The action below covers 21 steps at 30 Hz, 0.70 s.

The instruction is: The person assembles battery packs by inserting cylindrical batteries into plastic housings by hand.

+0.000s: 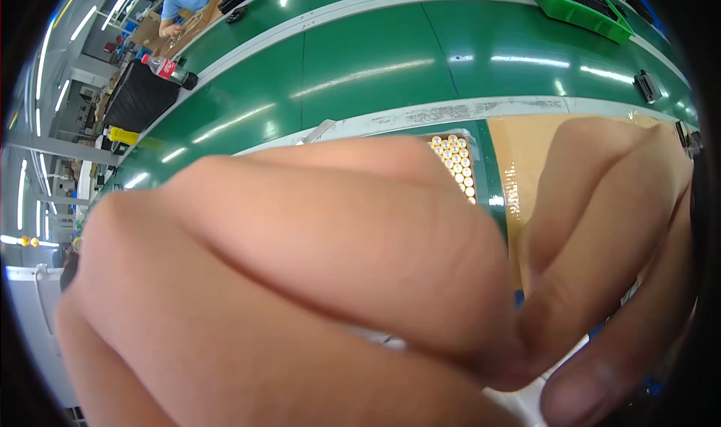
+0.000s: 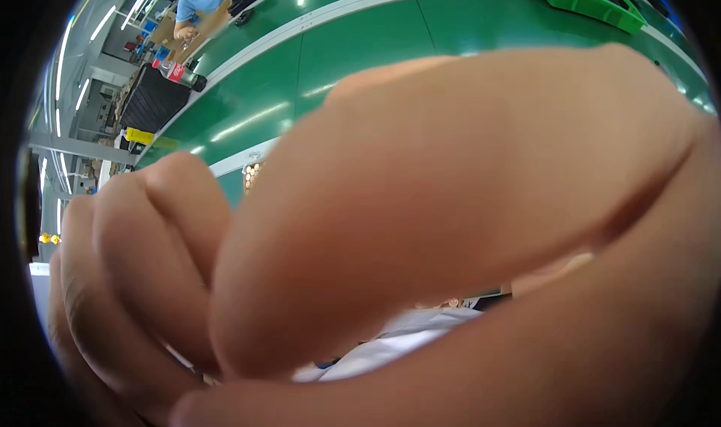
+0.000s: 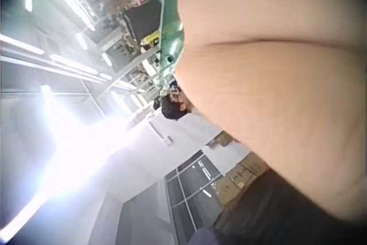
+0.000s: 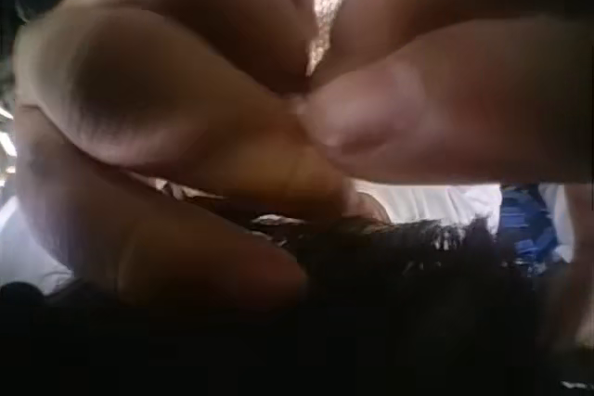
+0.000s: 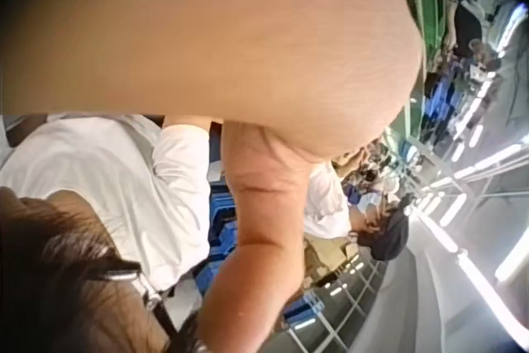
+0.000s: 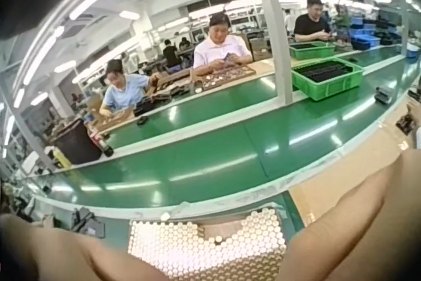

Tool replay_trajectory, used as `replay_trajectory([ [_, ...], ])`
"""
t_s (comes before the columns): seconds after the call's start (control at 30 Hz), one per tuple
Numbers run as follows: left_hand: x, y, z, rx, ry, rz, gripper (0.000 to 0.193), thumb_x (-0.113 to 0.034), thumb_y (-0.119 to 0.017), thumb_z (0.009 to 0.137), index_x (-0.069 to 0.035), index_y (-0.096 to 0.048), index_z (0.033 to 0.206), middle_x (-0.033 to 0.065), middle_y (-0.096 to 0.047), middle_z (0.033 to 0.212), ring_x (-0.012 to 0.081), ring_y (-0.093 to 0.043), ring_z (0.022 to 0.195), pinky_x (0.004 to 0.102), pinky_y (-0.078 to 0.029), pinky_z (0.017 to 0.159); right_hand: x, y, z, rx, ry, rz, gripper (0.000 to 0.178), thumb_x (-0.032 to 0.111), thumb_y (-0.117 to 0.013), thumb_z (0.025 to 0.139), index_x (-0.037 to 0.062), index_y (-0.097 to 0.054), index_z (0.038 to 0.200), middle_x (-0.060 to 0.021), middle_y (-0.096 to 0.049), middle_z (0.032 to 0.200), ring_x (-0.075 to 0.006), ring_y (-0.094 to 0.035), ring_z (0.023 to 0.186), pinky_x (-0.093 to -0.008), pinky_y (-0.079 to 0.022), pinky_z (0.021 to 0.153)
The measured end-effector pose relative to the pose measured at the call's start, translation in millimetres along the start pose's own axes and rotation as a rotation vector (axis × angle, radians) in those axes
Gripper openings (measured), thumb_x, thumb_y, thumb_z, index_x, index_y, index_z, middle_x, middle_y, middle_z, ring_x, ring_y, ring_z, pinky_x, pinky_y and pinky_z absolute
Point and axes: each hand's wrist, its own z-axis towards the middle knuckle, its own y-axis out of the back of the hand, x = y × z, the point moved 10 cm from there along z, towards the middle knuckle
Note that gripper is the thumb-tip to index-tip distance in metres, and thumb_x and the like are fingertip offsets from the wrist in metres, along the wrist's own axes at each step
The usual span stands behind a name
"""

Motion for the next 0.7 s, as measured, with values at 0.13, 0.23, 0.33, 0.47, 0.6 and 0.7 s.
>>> replay_trajectory([
  [0.13, 7.6, 8.2, -3.9, 0.03, -0.004, 0.002, 0.031, -0.038, -0.063, 0.101, -0.01, -0.075, 0.097, 0.0047, -0.076, 0.082, 0.0141, -0.064, 0.064, 0.0276, -0.05, 0.063, -15.2, -8.2, 19.3, 0.0, -0.032, -0.06, 0.017, 0.022, -0.082, 0.086, 0.0073, -0.072, 0.083, -0.0044, -0.072, 0.083, -0.0106, -0.059, 0.064, -0.0188, -0.046, 0.057],
  [0.23, 22.2, 17.2, -26.8, 0.069, 0.006, 0.023, 0.03, -0.037, -0.063, 0.101, -0.01, -0.075, 0.097, 0.0046, -0.076, 0.081, 0.0142, -0.064, 0.063, 0.0281, -0.05, 0.062, -26.6, -53.1, 46.4, -0.003, -0.029, -0.093, 0.016, 0.02, -0.08, 0.086, 0.0068, -0.072, 0.083, -0.0044, -0.071, 0.083, -0.0109, -0.058, 0.064, -0.0193, -0.046, 0.057],
  [0.33, 31.2, 19.8, -32.4, 0.102, -0.006, 0.012, 0.03, -0.037, -0.063, 0.1, -0.01, -0.075, 0.096, 0.0046, -0.076, 0.081, 0.0142, -0.063, 0.062, 0.0287, -0.05, 0.062, -19.2, -22.2, 21.0, -0.016, -0.055, -0.152, 0.014, 0.018, -0.079, 0.087, 0.0063, -0.072, 0.083, -0.0044, -0.071, 0.082, -0.0112, -0.057, 0.063, -0.0198, -0.046, 0.057],
  [0.47, 28.3, 30.0, -41.4, 0.143, 0.056, 0.049, 0.03, -0.036, -0.064, 0.099, -0.009, -0.076, 0.095, 0.0046, -0.076, 0.081, 0.0143, -0.062, 0.061, 0.0294, -0.05, 0.062, -14.5, 11.4, -41.6, -0.022, -0.051, -0.146, 0.012, 0.016, -0.077, 0.088, 0.0056, -0.072, 0.084, -0.0044, -0.07, 0.082, -0.0117, -0.056, 0.063, -0.0205, -0.045, 0.057],
  [0.6, 17.9, 21.2, -14.8, 0.182, 0.053, 0.055, 0.029, -0.035, -0.064, 0.098, -0.009, -0.076, 0.094, 0.0046, -0.076, 0.08, 0.0144, -0.061, 0.06, 0.0301, -0.05, 0.062, -38.0, -37.3, 21.9, -0.026, -0.074, -0.208, 0.01, 0.013, -0.074, 0.088, 0.0049, -0.072, 0.084, -0.0044, -0.069, 0.082, -0.0121, -0.055, 0.062, -0.0212, -0.045, 0.057],
  [0.7, 10.5, 19.7, -8.9, 0.208, 0.09, 0.055, 0.029, -0.035, -0.065, 0.098, -0.008, -0.076, 0.094, 0.0045, -0.075, 0.08, 0.0145, -0.06, 0.059, 0.0307, -0.049, 0.062, -29.9, -30.4, 1.3, -0.039, -0.094, -0.217, 0.009, 0.011, -0.073, 0.089, 0.0044, -0.072, 0.084, -0.0044, -0.069, 0.081, -0.0124, -0.054, 0.061, -0.0217, -0.044, 0.058],
])
